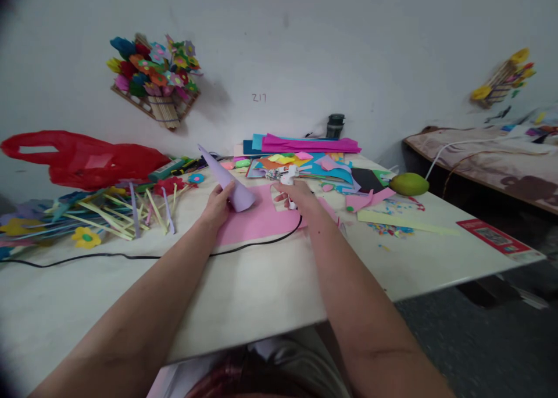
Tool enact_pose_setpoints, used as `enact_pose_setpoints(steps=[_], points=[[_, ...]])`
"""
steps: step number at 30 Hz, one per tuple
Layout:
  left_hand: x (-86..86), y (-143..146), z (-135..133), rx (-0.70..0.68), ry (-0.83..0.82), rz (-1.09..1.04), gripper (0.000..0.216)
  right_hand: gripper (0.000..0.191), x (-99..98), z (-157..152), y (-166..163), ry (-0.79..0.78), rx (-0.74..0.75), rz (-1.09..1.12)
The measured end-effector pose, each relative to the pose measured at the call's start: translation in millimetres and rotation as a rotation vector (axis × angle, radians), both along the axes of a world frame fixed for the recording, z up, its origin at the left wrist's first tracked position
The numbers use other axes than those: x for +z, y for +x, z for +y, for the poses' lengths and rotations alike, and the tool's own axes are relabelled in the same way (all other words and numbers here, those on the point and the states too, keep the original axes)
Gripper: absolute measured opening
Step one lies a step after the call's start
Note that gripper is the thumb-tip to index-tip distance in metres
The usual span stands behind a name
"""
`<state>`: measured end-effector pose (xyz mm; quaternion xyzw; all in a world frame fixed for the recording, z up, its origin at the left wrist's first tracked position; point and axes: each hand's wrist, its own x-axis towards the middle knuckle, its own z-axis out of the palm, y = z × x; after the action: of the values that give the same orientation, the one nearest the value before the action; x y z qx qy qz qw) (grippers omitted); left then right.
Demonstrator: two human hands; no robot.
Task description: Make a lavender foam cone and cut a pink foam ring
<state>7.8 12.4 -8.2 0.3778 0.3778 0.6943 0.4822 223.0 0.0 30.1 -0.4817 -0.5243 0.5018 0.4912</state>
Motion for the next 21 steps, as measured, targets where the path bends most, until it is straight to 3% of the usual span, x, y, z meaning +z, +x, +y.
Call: enact_pose_setpoints(steps=[4,9,17,21], points=[[-1.4,-0.6,1.6,0.013,0.0,-0.066,0.053,0.018,1.3,0.2,5.5,-0.05,0.022,-0.092],[-0.9,-4.2,5.6,0.064,-0.036,-0.157,0.043,0.026,-0.6,-1.7,2.6,-0.074,0.167,-0.144],[15.5,-4.7,-2.2,0.032,-0.179,-0.441,0.015,0.035,-1.8,-4.6,-8.4,-0.079,0.255,-0.223],[19.7,-4.1,-5.8,0.035,-0.212,-0.53,0.012,0.031,1.8,-9.1,-16.1,-0.13,0.276,-0.323]])
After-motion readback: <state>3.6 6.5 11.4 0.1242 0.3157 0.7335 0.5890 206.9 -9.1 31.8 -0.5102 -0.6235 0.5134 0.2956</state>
